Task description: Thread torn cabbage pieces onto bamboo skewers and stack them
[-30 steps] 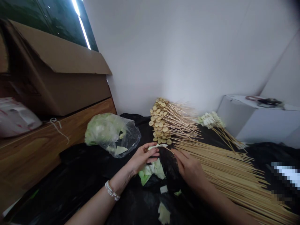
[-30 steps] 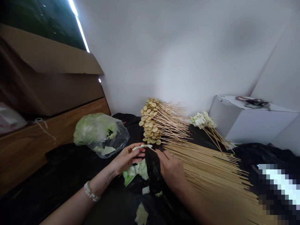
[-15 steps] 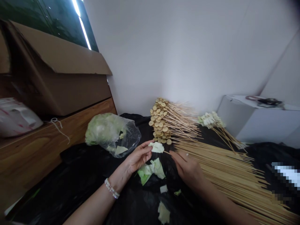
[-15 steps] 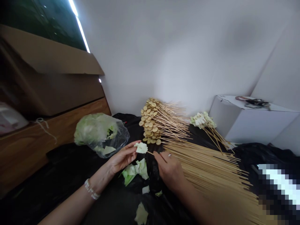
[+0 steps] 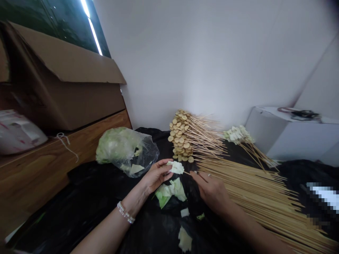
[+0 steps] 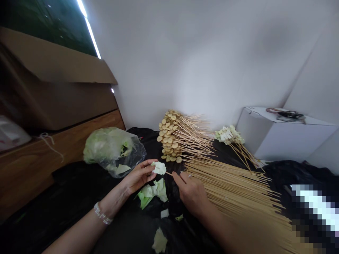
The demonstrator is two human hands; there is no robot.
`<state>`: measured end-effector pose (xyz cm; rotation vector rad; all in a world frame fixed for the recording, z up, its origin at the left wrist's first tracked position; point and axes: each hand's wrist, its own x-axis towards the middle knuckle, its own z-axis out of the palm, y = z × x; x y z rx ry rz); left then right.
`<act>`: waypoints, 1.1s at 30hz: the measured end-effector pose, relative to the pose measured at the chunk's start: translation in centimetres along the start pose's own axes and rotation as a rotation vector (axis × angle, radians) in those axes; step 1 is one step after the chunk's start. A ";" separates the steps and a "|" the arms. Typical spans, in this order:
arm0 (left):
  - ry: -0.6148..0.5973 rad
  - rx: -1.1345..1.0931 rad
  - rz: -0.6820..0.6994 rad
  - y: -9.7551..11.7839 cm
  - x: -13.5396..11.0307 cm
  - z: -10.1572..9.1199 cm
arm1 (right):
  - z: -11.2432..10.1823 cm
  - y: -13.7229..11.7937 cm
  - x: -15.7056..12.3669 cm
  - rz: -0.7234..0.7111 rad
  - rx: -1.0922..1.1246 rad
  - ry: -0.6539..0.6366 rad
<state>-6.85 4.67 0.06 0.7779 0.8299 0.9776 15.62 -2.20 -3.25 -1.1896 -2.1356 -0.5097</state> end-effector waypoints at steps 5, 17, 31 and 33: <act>-0.004 0.002 -0.002 0.0 0.0 0.0 | 0.1 0.2 0.0 0.004 0.008 -0.005; -0.058 0.071 0.031 0.2 -0.5 0.3 | 0.2 0.4 -0.1 0.031 0.047 -0.039; -0.047 -0.160 0.184 1.1 0.4 -0.7 | -0.7 2.3 0.3 0.062 -0.022 0.077; -0.070 -0.152 0.151 1.0 0.1 -0.5 | -0.9 1.9 0.4 0.022 -0.024 0.109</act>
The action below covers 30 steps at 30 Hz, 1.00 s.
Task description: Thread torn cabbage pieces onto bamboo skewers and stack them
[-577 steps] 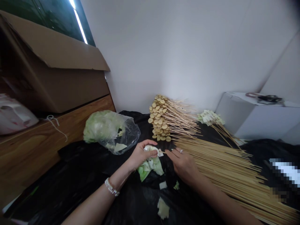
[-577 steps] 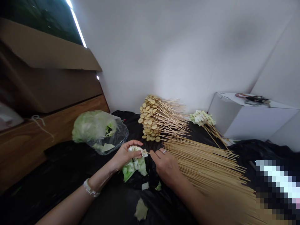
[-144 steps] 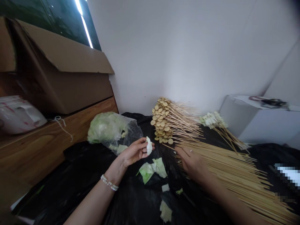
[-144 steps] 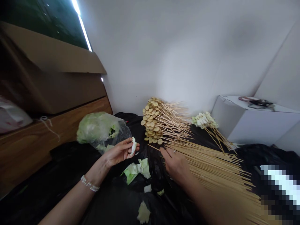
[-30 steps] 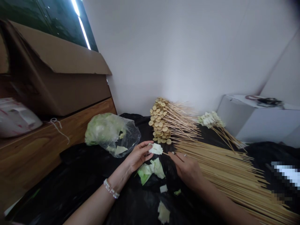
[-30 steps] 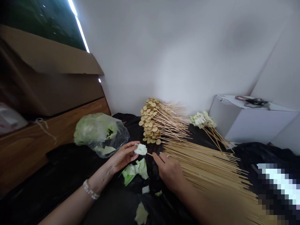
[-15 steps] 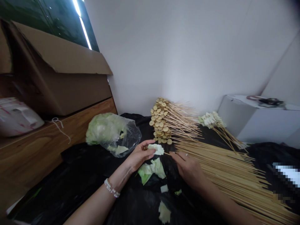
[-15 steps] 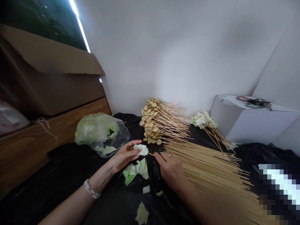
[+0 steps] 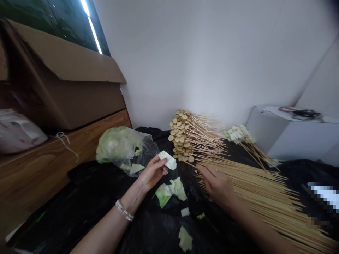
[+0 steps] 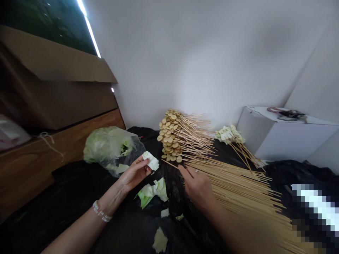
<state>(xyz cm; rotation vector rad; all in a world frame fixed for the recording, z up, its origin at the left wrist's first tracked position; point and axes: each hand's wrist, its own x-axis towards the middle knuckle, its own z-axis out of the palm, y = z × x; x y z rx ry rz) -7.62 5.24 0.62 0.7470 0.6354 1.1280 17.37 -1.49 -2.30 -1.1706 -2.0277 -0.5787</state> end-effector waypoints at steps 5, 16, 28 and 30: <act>-0.055 -0.050 -0.118 0.2 -0.3 0.3 | -0.5 -1.2 0.2 -0.058 -0.027 0.042; -0.101 -0.069 -0.164 0.1 -0.4 0.4 | -0.6 -1.6 0.2 -0.076 -0.023 0.033; -0.105 0.011 -0.141 0.0 -0.8 1.0 | -0.6 -1.8 0.2 -0.099 -0.027 0.018; -0.109 0.021 -0.136 0.0 -0.8 0.9 | -0.6 -1.8 0.2 -0.100 -0.034 0.018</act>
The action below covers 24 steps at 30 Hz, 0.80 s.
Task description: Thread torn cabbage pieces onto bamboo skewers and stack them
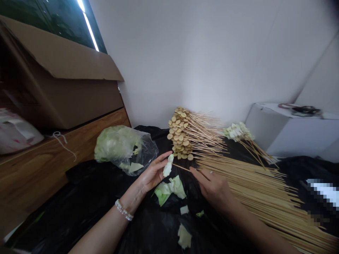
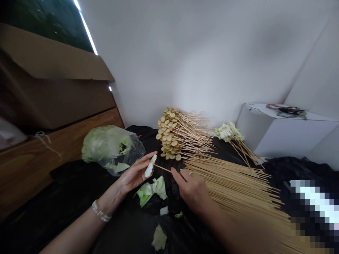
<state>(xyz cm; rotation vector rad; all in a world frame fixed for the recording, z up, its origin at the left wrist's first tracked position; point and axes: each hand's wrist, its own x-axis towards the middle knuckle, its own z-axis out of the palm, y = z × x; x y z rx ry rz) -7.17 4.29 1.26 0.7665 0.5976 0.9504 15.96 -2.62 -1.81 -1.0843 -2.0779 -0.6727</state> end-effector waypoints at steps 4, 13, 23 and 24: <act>0.001 0.019 0.006 0.1 0.0 0.0 | 0.1 0.1 -0.1 -0.010 -0.010 0.015; 0.031 0.070 0.013 0.2 -0.1 0.0 | 0.0 0.2 -0.1 -0.036 -0.032 0.022; 0.013 0.285 0.132 0.3 0.2 -0.8 | -0.5 0.2 0.1 -0.125 -0.092 -0.021; 0.010 0.316 0.142 0.3 0.2 -0.9 | -0.5 0.2 0.1 -0.130 -0.099 -0.028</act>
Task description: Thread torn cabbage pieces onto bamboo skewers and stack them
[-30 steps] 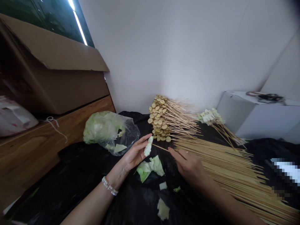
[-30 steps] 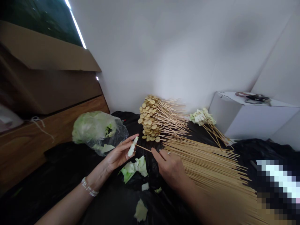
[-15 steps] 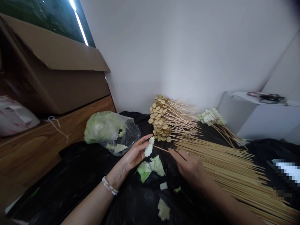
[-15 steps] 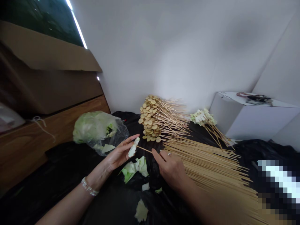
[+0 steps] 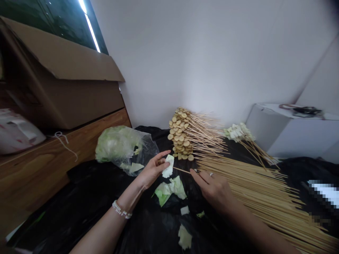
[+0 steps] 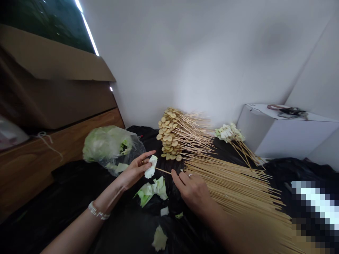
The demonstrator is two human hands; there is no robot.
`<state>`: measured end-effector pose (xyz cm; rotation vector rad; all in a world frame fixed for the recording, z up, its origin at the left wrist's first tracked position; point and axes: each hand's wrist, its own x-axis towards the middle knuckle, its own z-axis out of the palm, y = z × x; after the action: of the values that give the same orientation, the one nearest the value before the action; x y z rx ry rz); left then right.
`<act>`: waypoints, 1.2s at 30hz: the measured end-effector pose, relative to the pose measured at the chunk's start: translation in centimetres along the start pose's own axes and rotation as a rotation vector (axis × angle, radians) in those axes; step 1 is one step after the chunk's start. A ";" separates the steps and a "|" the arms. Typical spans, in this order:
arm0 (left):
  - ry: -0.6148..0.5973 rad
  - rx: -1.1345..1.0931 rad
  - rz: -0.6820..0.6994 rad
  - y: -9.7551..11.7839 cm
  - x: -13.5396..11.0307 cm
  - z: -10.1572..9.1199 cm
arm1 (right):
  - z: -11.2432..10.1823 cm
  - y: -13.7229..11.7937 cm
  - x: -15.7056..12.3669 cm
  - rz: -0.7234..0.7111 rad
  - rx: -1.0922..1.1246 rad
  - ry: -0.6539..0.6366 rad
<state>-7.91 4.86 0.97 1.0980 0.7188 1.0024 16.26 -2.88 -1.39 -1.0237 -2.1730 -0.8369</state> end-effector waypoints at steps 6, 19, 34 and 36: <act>-0.016 0.145 0.058 -0.4 0.2 -0.4 | 0.6 -0.6 -0.5 0.020 -0.010 -0.058; 0.078 -0.065 -0.103 -0.8 0.3 0.2 | 1.1 -0.7 -0.6 0.139 0.086 -0.061; 0.030 0.270 0.050 -2.0 0.1 1.4 | 1.0 -0.7 -0.6 0.132 0.036 -0.067; 0.027 0.248 0.039 -2.0 0.0 1.5 | 0.8 -0.9 -0.6 0.114 -0.017 -0.068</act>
<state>-5.98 4.04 -0.43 1.3191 0.8634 0.9803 15.64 -3.00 -2.57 -1.1884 -2.1448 -0.7795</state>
